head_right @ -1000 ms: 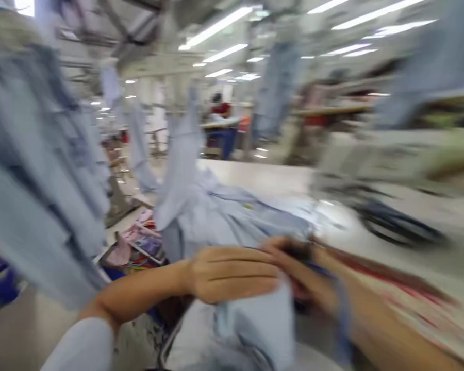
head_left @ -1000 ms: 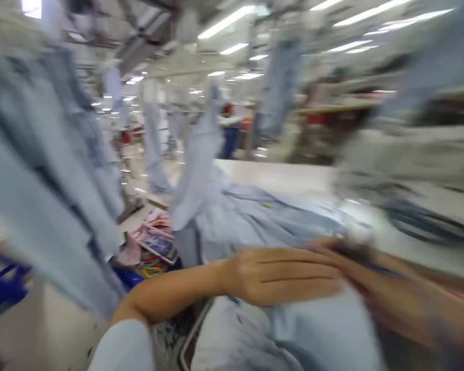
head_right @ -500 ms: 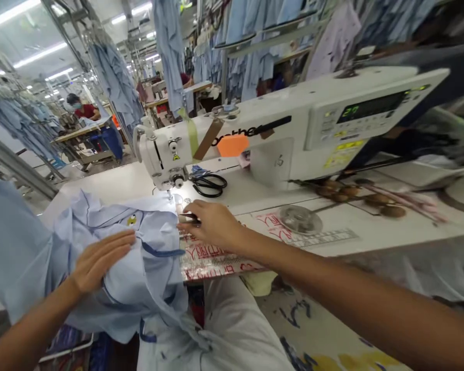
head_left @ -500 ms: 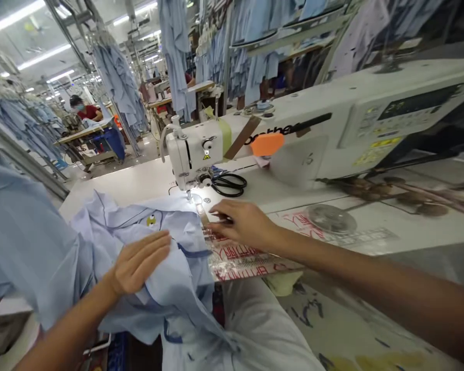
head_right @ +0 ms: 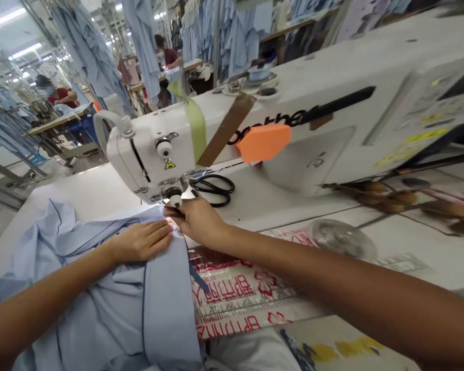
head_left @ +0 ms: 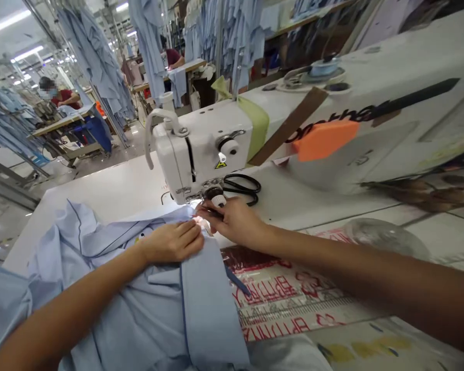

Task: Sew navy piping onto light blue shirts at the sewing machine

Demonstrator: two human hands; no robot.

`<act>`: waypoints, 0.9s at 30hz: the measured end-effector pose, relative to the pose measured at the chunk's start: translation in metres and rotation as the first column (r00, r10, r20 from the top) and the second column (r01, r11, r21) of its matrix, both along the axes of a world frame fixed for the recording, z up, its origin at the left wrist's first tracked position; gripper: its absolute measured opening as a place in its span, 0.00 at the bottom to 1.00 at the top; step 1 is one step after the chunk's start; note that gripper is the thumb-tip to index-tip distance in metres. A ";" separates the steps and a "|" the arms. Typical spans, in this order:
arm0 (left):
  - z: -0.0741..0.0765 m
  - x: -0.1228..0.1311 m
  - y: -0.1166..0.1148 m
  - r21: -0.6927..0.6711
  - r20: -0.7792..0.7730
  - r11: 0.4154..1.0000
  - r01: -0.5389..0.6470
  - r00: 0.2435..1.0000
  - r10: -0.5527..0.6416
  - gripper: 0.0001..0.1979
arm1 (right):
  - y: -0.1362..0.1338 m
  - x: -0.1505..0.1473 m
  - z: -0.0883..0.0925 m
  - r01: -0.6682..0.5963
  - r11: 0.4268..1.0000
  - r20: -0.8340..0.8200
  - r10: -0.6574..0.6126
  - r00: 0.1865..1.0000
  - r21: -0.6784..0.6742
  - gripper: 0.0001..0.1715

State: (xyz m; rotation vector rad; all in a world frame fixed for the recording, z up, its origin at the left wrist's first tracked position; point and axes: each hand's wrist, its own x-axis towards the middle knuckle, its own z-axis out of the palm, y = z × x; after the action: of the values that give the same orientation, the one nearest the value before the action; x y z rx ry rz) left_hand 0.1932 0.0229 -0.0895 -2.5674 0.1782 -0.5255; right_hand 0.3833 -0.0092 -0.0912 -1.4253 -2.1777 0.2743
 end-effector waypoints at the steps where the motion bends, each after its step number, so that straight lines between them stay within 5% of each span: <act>1: -0.002 -0.002 0.002 -0.028 0.018 0.999 -0.038 0.999 0.038 0.05 | 0.001 0.004 -0.002 -0.051 0.999 -0.016 0.051 0.999 0.013 0.12; 5: -0.007 -0.009 0.000 -0.282 0.116 0.941 -0.186 0.967 0.226 0.05 | 0.002 0.021 -0.010 -0.233 0.970 0.062 0.229 0.971 0.067 0.18; 10: -0.015 -0.010 0.000 -0.637 0.206 0.733 -0.238 0.864 0.459 0.04 | -0.004 0.023 -0.016 -0.335 0.942 0.319 0.308 0.896 0.031 0.22; 12: -0.016 -0.010 0.001 -0.669 0.220 0.707 -0.230 0.847 0.483 0.03 | -0.005 0.022 -0.018 -0.346 0.937 0.345 0.309 0.886 0.048 0.23; 16: -0.011 -0.008 0.000 -0.595 0.183 0.778 -0.200 0.909 0.374 0.05 | -0.006 0.022 -0.022 -0.382 0.922 0.364 0.336 0.869 0.060 0.25; 20: -0.008 -0.005 -0.004 -0.383 0.062 0.887 -0.256 0.952 0.301 0.05 | -0.006 0.024 -0.024 -0.383 0.921 0.368 0.333 0.868 0.071 0.15; 27: -0.013 -0.002 0.004 -0.427 0.102 0.833 -0.353 0.896 0.432 0.06 | -0.004 0.025 -0.026 -0.420 0.906 0.356 0.374 0.856 0.059 0.11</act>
State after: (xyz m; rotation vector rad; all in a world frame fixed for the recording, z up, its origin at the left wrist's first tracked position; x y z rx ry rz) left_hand 0.1913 0.0265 -0.1024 -2.8026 -0.5815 -0.7031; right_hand 0.4087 -0.0129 -0.1170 -0.9882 -2.7138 0.0196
